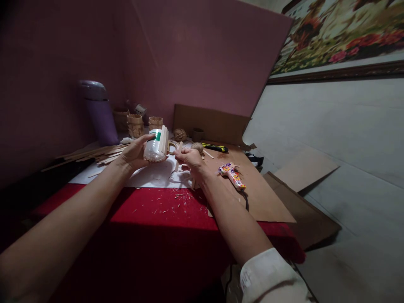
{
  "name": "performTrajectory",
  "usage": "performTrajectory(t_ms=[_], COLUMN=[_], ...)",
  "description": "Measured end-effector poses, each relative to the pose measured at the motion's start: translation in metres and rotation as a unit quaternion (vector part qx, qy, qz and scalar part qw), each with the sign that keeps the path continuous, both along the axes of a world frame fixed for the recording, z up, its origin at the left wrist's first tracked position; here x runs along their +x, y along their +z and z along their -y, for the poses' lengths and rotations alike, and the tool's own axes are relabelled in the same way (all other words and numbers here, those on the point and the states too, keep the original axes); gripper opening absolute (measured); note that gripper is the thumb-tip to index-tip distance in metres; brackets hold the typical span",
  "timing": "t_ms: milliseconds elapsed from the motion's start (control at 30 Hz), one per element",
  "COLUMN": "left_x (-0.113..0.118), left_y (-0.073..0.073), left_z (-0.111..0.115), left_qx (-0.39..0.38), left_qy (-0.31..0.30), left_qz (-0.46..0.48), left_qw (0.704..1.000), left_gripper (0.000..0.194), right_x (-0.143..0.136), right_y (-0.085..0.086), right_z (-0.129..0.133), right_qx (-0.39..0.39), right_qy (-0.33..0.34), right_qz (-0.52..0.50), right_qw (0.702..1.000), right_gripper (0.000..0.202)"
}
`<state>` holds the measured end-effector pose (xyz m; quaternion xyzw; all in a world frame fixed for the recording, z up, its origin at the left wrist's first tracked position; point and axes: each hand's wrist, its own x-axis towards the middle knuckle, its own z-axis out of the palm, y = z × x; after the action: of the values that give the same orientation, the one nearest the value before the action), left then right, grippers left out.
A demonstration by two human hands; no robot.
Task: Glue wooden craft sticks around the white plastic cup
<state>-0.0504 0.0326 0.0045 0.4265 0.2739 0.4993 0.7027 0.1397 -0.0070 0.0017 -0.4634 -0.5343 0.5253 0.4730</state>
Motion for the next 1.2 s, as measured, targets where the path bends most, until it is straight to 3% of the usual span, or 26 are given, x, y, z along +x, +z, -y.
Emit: performTrajectory(t_ms=[133,267,400,533,667,767,867,967,1067,1167,1200], left_x=[0.001,0.002,0.002,0.000,-0.004,-0.010,-0.017,-0.021,-0.020,-0.014,-0.013], left_y=[0.003,0.004,0.006,0.010,0.010,0.007,0.003,0.001,0.002,0.006,0.007], left_z=[0.007,0.011,0.011,0.009,0.003,-0.007,-0.017,-0.024,-0.023,-0.017,-0.014], left_qx=[0.045,0.082,0.089,0.098,0.108,0.093,0.081,0.088,0.077,0.051,0.044], left_qy=[-0.038,-0.081,-0.063,-0.021,0.033,0.067,0.113,0.143,0.147,0.137,0.134], left_qz=[0.002,-0.008,-0.006,0.014,0.056,0.095,0.128,0.144,0.152,0.167,0.170], left_qw=[0.998,0.993,0.994,0.995,0.992,0.989,0.982,0.975,0.974,0.975,0.975], left_gripper=[0.050,0.056,0.059,0.056,0.055,0.053,0.051,0.051,0.050,0.047,0.045], right_x=[-0.003,-0.004,-0.003,-0.005,-0.007,-0.006,-0.002,0.001,0.003,0.008,0.009], right_y=[0.001,-0.002,-0.003,-0.002,-0.005,-0.008,-0.009,-0.007,-0.006,-0.009,-0.011], right_z=[0.003,0.004,0.003,0.000,-0.006,-0.008,-0.006,-0.003,-0.004,-0.012,-0.016], right_qx=[-0.017,-0.019,-0.055,-0.029,0.060,0.127,0.168,0.161,0.157,0.180,0.192], right_qy=[0.012,0.070,0.118,0.056,-0.025,-0.064,-0.115,-0.166,-0.200,-0.187,-0.176], right_qz=[0.012,0.019,-0.021,0.016,0.162,0.316,0.454,0.512,0.494,0.436,0.409], right_qw=[1.000,0.997,0.991,0.998,0.985,0.938,0.867,0.827,0.832,0.862,0.875], right_gripper=[0.014,0.018,0.024,0.042,0.030,0.021,0.019,0.016,0.023,0.012,0.020])
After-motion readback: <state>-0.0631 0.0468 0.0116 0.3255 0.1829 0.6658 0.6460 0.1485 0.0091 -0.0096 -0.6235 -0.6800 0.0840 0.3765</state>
